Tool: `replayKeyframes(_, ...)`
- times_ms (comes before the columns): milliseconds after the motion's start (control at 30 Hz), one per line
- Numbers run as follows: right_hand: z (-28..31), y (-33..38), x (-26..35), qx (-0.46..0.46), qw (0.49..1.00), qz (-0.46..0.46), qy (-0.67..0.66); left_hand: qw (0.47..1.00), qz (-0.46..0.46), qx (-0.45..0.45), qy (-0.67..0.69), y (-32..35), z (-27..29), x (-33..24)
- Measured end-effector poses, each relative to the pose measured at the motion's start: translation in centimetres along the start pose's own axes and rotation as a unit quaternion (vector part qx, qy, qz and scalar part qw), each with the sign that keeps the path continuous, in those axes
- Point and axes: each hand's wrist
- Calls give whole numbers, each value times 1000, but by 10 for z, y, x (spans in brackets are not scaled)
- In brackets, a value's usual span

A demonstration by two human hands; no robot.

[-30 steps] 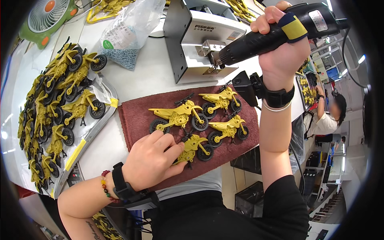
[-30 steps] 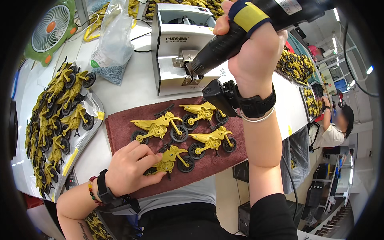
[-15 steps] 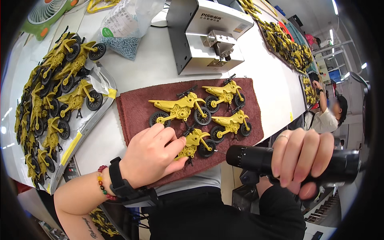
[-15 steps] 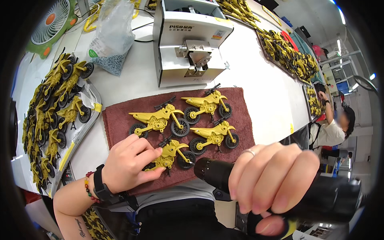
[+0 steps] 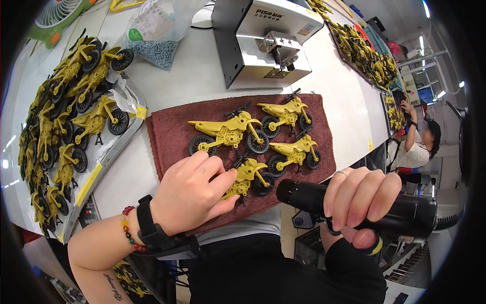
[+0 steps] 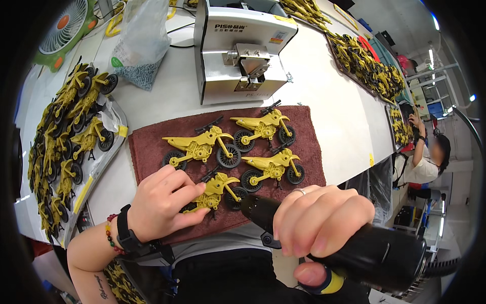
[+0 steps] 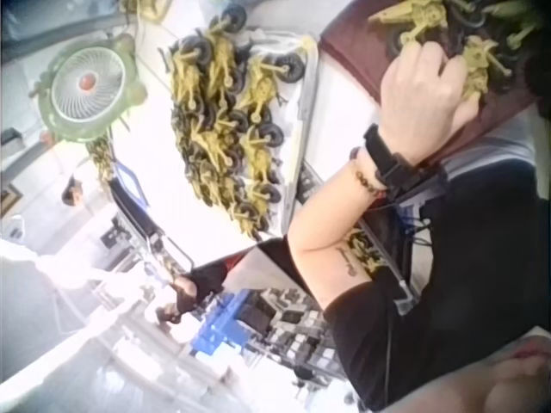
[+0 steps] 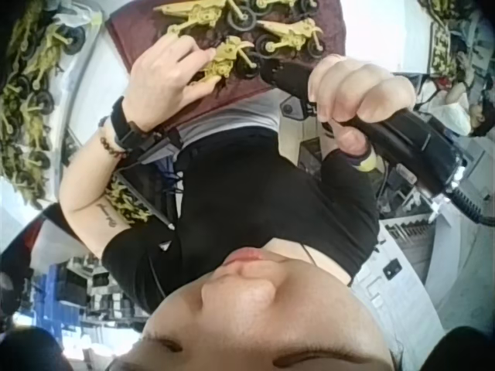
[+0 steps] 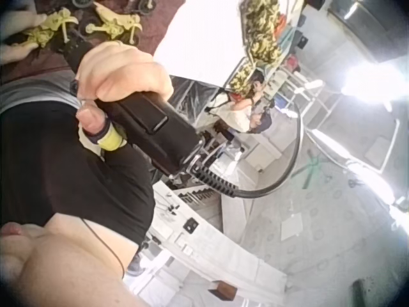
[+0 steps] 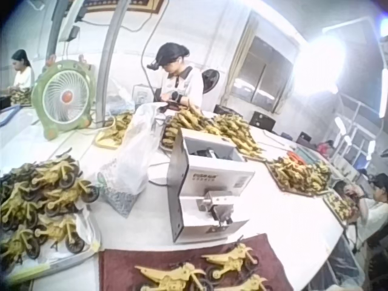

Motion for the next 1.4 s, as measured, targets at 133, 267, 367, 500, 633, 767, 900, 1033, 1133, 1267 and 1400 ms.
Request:
replayKeyframes(133, -1, -2, -1, 31, 999, -6, 36, 1000, -7, -6, 6, 2, -3, 5)
replayKeyframes(267, -8, -6, -2, 49, 997, -1, 57, 1000, -20, -18, 8, 2, -5, 3)
replayKeyframes(367, -8, -7, -2, 62, 996, 3, 63, 999, -27, -35, 6, 1, -4, 0)
replayKeyframes(500, -5, -7, 0, 80, 995, -3, 66, 999, -22, -27, 10, 1, -5, -1)
replayKeyframes(633, -3, -5, -4, 111, 991, 3, 71, 999, -13, -39, 14, 2, -8, -1)
replayKeyframes(767, -2, -5, -6, 110, 991, 5, 70, 999, 1, -22, 27, 3, -6, 0)
replayKeyframes(900, 3, -10, -3, 120, 992, 2, 34, 999, 15, 16, 30, 5, -3, 1)
replayKeyframes(1033, 24, -7, 37, -17, 977, 123, -173, 999, 10, 32, 10, 1, 2, -4)
replayKeyframes(1133, 35, -19, 46, -66, 987, 129, -64, 997, 13, 53, -54, 1, 5, -11)
replayKeyframes(1267, 47, -61, 39, -100, 989, 103, -29, 955, -17, 13, -295, -5, 10, -39)
replayKeyframes(1400, 60, -108, 22, -85, 985, 149, -15, 954, 1, 30, -299, 1, 3, -78)
Point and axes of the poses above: each hand's wrist, its own y-axis away from the middle knuckle, its own z-axis out of the back of the hand, x = y × z, and after that the axes turned 1 degree about -z, right-handed
